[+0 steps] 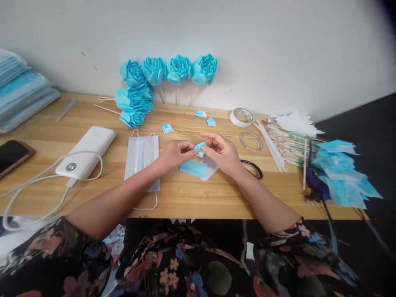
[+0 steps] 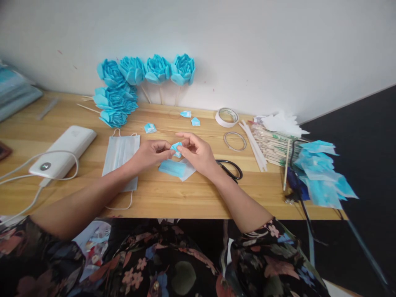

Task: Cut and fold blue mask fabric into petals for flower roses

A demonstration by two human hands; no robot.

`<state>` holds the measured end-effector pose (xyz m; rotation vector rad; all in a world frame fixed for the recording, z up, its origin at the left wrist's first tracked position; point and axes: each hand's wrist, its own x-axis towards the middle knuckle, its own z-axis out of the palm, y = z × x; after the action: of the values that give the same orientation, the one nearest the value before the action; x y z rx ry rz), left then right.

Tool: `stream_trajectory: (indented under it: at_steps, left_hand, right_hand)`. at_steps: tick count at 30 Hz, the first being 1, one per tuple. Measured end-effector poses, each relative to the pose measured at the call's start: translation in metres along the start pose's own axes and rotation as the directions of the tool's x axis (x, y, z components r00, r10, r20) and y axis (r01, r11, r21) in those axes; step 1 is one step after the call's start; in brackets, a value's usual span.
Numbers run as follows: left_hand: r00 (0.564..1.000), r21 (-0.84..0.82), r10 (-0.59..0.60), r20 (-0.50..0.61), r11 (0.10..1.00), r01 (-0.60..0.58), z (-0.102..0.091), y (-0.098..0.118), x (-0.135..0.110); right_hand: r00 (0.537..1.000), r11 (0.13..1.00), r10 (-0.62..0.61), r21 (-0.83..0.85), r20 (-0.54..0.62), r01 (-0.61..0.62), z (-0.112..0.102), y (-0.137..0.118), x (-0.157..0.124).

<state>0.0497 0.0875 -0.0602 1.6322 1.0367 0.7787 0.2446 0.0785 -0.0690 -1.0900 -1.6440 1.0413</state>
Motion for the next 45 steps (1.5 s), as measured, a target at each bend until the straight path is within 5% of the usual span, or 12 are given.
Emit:
stream_trajectory:
  at_steps: [17,25,45]
  left_hand:
    - [0.997,-0.004,0.002,0.075,1.0,-0.002,0.001,-0.006,0.0]
    - [0.997,-0.136,-0.068,-0.038,0.989,0.063,-0.001,0.0,0.002]
    - [0.996,-0.163,-0.062,-0.066,0.985,0.051,-0.004,-0.007,0.007]
  right_hand:
    - [0.999,1.0,0.0,-0.026,-0.04,-0.001,-0.001,-0.001,-0.001]
    - [0.998,0.994,0.06,0.088,-0.006,-0.059,-0.004,-0.002,0.0]
    - [0.997,0.989,0.079,-0.125,0.002,-0.078,-0.003,-0.011,0.0]
